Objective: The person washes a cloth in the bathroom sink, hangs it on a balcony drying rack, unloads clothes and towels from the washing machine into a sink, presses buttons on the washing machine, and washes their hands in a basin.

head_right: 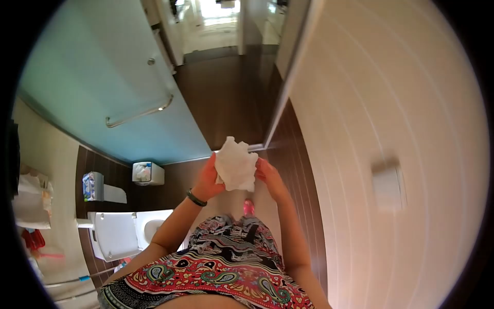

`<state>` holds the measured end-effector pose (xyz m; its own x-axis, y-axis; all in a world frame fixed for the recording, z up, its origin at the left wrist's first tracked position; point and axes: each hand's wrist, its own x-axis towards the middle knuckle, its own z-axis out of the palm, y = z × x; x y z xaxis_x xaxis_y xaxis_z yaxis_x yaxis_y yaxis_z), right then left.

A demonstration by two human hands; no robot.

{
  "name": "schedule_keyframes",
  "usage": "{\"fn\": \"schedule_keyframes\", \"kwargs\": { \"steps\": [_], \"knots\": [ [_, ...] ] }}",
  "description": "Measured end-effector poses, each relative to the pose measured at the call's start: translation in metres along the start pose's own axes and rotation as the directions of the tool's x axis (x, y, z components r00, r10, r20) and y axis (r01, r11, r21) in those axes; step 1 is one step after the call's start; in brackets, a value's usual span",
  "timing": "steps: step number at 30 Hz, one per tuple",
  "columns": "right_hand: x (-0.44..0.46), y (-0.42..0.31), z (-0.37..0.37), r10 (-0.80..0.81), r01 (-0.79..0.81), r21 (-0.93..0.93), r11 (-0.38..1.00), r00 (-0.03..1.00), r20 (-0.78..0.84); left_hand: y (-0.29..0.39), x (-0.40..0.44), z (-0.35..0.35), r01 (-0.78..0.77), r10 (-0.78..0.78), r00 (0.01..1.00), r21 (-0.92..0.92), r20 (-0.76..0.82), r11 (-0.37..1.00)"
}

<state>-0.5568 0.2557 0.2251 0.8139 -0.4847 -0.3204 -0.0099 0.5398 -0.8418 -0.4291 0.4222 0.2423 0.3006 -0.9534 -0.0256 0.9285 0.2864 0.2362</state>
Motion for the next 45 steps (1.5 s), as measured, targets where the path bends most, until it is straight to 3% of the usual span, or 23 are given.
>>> {"fn": "schedule_keyframes", "kwargs": {
  "steps": [3, 4, 6, 8, 9, 11, 12, 13, 15, 16, 17, 21, 24, 25, 27, 28, 32, 33, 35, 38, 41, 43, 45],
  "knots": [
    [0.124, -0.025, 0.023, 0.127, -0.133, -0.002, 0.991, 0.945, 0.3, 0.043, 0.034, -0.003, -0.173, 0.194, 0.979, 0.226, -0.071, 0.959],
    [0.166, -0.032, 0.034, 0.103, -0.057, -0.232, 0.971, 0.976, 0.19, 0.058, 0.034, -0.007, -0.221, 0.258, 0.962, 0.303, -0.09, 0.927],
    [0.253, -0.036, 0.075, 0.02, 0.052, -0.274, 0.96, 0.967, 0.255, 0.082, 0.043, -0.031, -0.257, 0.378, 0.901, 0.439, -0.214, 0.861],
    [0.323, -0.044, 0.138, -0.087, 0.213, -0.3, 0.93, 0.92, 0.383, 0.105, 0.06, -0.072, -0.078, 0.517, 0.765, 0.742, -0.384, 0.666],
    [0.348, -0.05, 0.18, -0.091, 0.261, -0.299, 0.918, 0.872, 0.482, 0.121, 0.075, -0.084, -0.088, 0.537, 0.751, 0.748, -0.384, 0.657],
    [0.397, -0.055, 0.257, -0.093, 0.231, -0.212, 0.95, 0.854, 0.512, 0.152, 0.107, -0.105, 0.252, 0.374, 0.783, 0.803, -0.498, 0.541],
    [0.422, -0.044, 0.281, -0.092, 0.217, -0.154, 0.964, 0.814, 0.574, 0.162, 0.127, -0.13, 0.269, 0.374, 0.783, 0.813, -0.497, 0.517],
    [0.454, -0.037, 0.307, -0.107, 0.211, -0.09, 0.973, 0.764, 0.636, 0.173, 0.148, -0.127, 0.146, 0.528, 0.778, 0.916, -0.34, 0.375],
    [0.491, -0.021, 0.344, -0.016, 0.173, -0.128, 0.977, 0.651, 0.759, 0.2, 0.194, -0.186, 0.179, 0.573, 0.784, 0.971, -0.239, 0.161],
    [0.51, -0.016, 0.351, 0.106, 0.139, -0.205, 0.969, 0.516, 0.85, 0.22, 0.209, -0.191, 0.412, 0.523, 0.777, 0.911, -0.35, -0.004],
    [0.528, -0.012, 0.357, 0.228, 0.114, -0.285, 0.952, 0.359, 0.905, 0.237, 0.226, -0.194, 0.415, 0.525, 0.773, 0.91, -0.356, 0.006],
    [0.549, -0.022, 0.366, 0.433, 0.125, -0.483, 0.867, 0.29, 0.853, 0.3, 0.279, -0.208, 0.48, 0.466, 0.762, 0.875, -0.45, 0.059],
    [0.571, -0.045, 0.384, 0.511, 0.222, -0.494, 0.841, -0.025, 0.859, 0.35, 0.319, -0.201, 0.0, 0.673, 0.737, 0.996, -0.061, 0.09],
    [0.577, -0.05, 0.393, 0.568, 0.364, -0.515, 0.776, -0.048, 0.822, 0.367, 0.331, -0.204, -0.002, 0.697, 0.714, 0.995, -0.066, 0.096],
    [0.582, -0.068, 0.406, 0.569, 0.455, -0.44, 0.774, -0.197, 0.798, 0.398, 0.35, -0.212, 0.183, 0.768, 0.64, 0.972, -0.004, -0.148],
    [0.588, -0.065, 0.408, 0.567, 0.447, -0.422, 0.789, -0.264, 0.78, 0.404, 0.358, -0.227, 0.189, 0.797, 0.604, 0.973, -0.008, -0.134],
    [0.612, -0.055, 0.435, 0.573, 0.541, -0.269, 0.797, -0.538, 0.618, 0.462, 0.401, -0.278, 0.167, 0.786, 0.136, 0.796, -0.603, 0.582],
    [0.615, -0.063, 0.446, 0.597, 0.547, -0.269, 0.793, -0.608, 0.523, 0.486, 0.406, -0.252, 0.287, 0.828, 0.049, 0.802, -0.559, 0.524],
    [0.616, -0.043, 0.451, 0.531, 0.486, -0.225, 0.845, -0.713, 0.457, 0.52, 0.409, -0.254, 0.183, 0.728, -0.012, 0.715, -0.685, 0.675],
    [0.62, -0.057, 0.473, 0.572, 0.517, -0.253, 0.818, -0.781, 0.252, 0.556, 0.422, -0.271, 0.16, 0.785, -0.216, 0.772, -0.58, 0.615],
    [0.622, -0.045, 0.48, 0.555, 0.546, -0.164, 0.821, -0.832, 0.013, 0.581, 0.432, -0.315, 0.013, 0.776, -0.256, 0.8, -0.577, 0.6],
    [0.632, -0.074, 0.46, 0.487, 0.48, -0.185, 0.858, -0.873, -0.008, 0.586, 0.445, -0.312, -0.004, 0.747, -0.262, 0.775, -0.611, 0.632],
    [0.65, -0.093, 0.47, 0.53, 0.546, -0.239, 0.803, -0.838, -0.133, 0.612, 0.45, -0.31, -0.043, 0.704, -0.25, 0.734, -0.665, 0.678]
  ]
}}
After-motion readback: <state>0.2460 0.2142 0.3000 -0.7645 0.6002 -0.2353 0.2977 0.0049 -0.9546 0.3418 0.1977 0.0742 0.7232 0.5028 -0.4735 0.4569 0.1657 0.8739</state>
